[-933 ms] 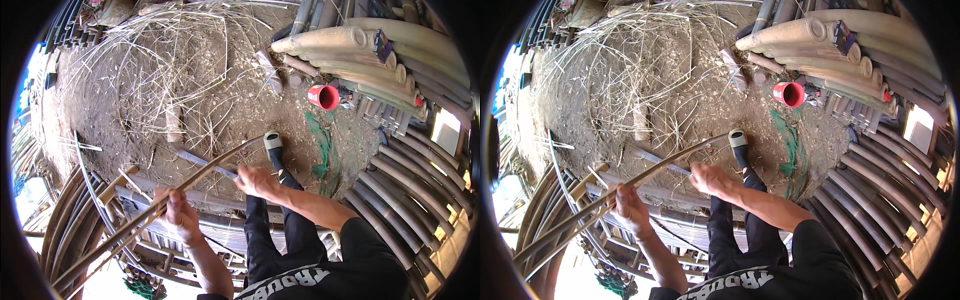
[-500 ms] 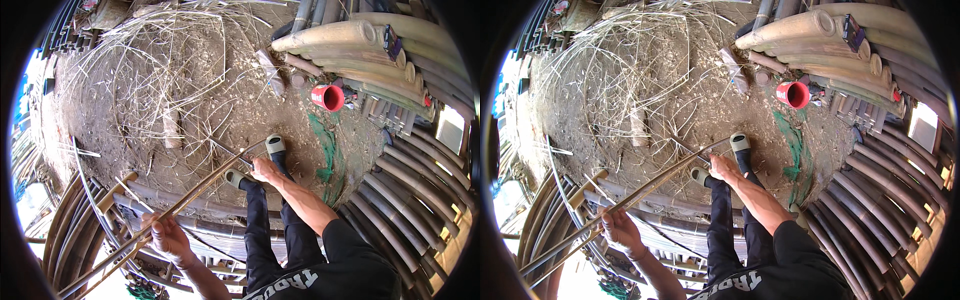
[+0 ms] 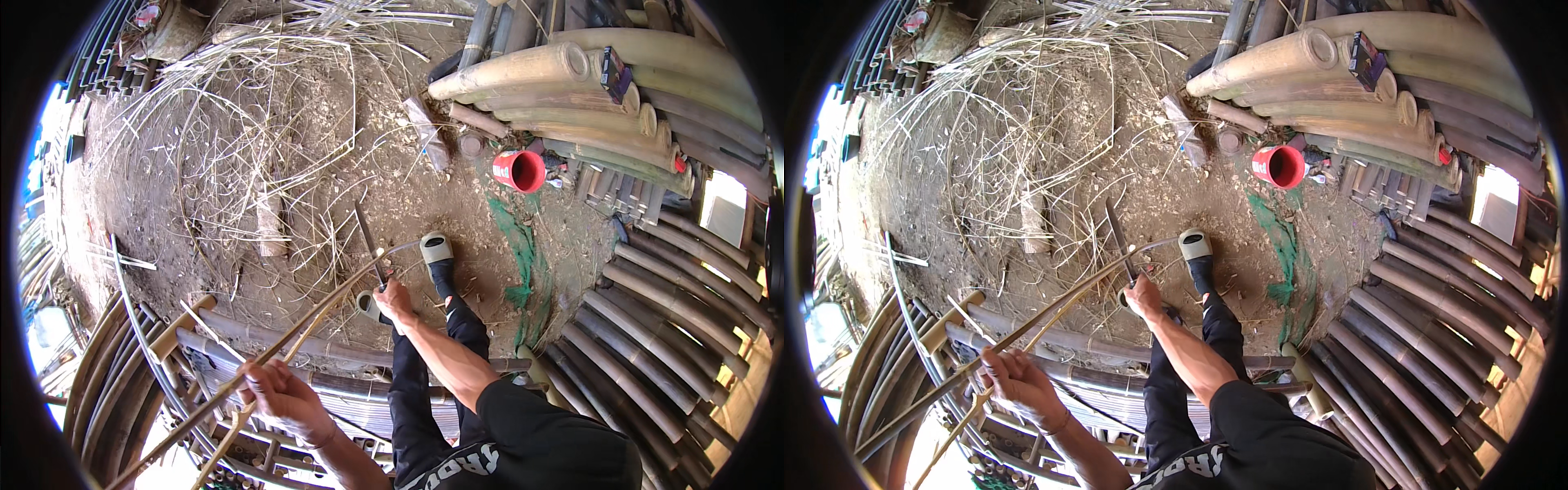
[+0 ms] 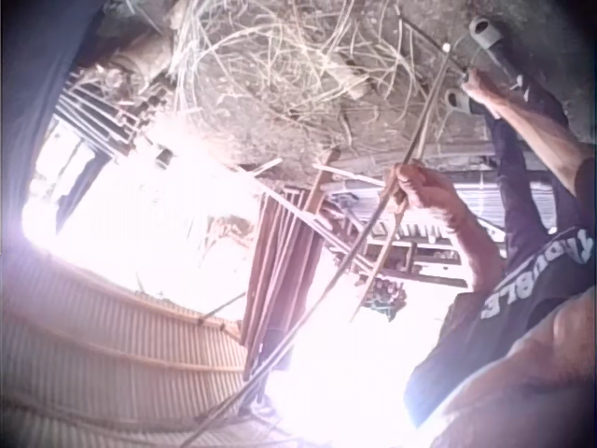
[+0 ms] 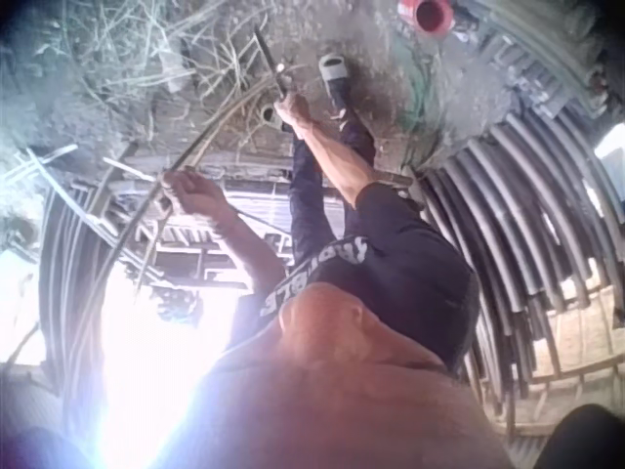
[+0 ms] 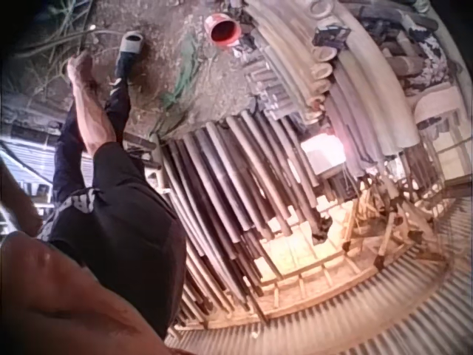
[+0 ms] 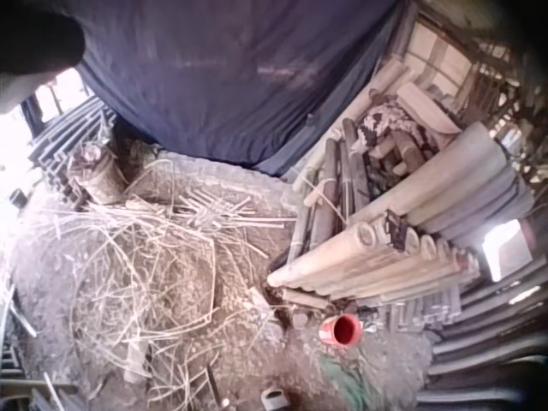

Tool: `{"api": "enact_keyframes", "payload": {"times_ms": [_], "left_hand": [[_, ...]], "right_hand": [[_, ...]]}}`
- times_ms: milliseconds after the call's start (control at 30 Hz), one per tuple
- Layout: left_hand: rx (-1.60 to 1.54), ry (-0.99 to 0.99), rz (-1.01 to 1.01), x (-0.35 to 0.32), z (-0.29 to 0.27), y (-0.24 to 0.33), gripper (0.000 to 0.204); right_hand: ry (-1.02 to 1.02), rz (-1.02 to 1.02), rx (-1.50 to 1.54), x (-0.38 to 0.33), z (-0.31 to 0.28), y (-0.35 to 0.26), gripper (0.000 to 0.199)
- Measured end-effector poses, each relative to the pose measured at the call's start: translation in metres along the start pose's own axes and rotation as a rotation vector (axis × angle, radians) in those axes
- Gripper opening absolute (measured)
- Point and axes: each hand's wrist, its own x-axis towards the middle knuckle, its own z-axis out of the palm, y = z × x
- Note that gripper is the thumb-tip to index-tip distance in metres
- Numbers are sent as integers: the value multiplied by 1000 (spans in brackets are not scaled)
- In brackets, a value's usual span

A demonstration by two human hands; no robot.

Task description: The person uses a large knife to split long bamboo poles into thin strips. They hold the bamboo against a wooden workbench and strike it with the knife to separate the material. The person repeatedly splits the bamboo and arranges the resulting strips on the workbench.

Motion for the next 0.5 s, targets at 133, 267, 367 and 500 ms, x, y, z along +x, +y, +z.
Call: {"api": "enact_keyframes", "payload": {"times_ms": [133,267,367,500], "left_hand": [[35,131,0,-5,14,8,22],[27,136,22,-8,27,3,19],[-27,-74,20,8,-21,0,17],[-18,-130,-13,-6,-13,4,17]], "right_hand": [[29,-88,315,-3,54,0,43],[-82,187,460,4,43,-9,40],[-98,103,-161,-38,-38,-22,47],[-23,-287,-458,-8,-79,8,18]]}}
